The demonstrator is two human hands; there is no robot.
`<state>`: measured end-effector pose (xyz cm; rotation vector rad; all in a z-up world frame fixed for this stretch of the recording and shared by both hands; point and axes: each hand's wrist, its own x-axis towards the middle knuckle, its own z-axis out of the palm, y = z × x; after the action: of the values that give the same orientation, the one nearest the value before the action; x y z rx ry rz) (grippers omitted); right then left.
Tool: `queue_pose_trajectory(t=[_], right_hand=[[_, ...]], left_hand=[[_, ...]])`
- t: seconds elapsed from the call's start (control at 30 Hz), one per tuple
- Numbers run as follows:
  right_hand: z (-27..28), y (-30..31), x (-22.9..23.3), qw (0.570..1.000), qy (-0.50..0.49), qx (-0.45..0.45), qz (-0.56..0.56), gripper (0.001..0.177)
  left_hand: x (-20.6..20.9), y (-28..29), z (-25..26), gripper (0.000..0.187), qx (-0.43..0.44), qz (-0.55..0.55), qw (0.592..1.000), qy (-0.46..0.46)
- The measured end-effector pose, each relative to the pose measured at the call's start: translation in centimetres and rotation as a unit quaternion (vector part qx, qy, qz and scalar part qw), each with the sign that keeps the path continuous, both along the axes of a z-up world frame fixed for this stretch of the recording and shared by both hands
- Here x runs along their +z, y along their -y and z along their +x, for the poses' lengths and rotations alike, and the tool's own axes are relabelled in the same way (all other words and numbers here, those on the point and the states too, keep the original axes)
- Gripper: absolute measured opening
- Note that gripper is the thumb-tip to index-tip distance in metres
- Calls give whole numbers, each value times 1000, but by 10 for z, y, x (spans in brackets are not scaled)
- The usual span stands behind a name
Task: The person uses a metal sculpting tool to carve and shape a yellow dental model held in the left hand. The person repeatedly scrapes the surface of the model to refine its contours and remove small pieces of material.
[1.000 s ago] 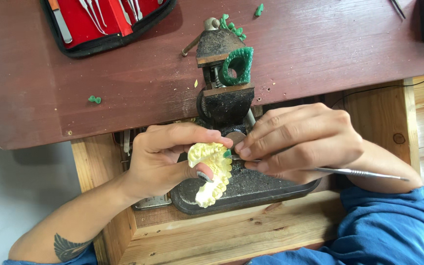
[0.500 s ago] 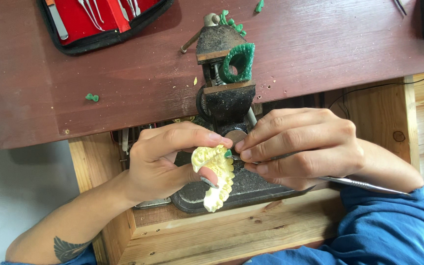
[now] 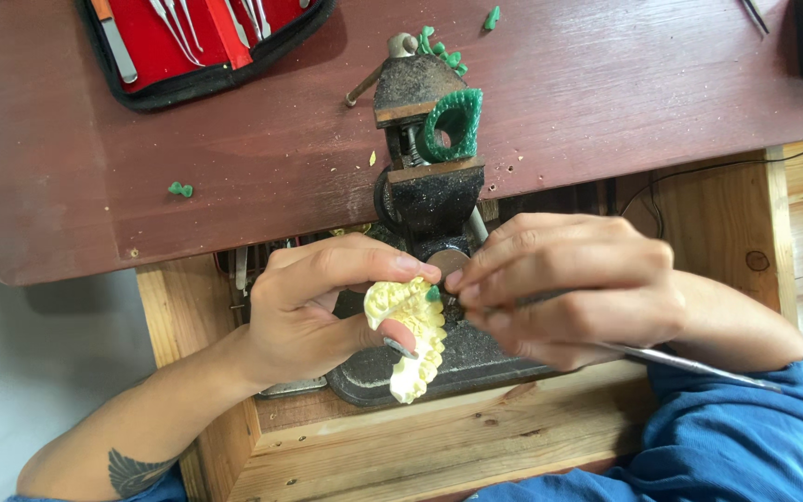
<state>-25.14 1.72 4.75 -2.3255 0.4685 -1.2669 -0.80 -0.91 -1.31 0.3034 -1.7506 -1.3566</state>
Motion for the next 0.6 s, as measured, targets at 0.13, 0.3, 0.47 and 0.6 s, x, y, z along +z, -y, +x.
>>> queue_pose_trajectory(t=[0.13,0.3,0.47,0.6], right_hand=[[-1,-1,0,1000,6,-6,27,7],[-2,2,-6,998,33,-9,57,7],[0,6,-7,990,63,-3,126,17],[0,8,-7,985,72,16,158,13]], left_hand=[[0,0,0,38,2,-2,1000,-1],[-1,0,0,38,2,-1,1000,8],[0,1,0,37,0,0,1000,7],[0,0,1,39,0,18,1000,22]])
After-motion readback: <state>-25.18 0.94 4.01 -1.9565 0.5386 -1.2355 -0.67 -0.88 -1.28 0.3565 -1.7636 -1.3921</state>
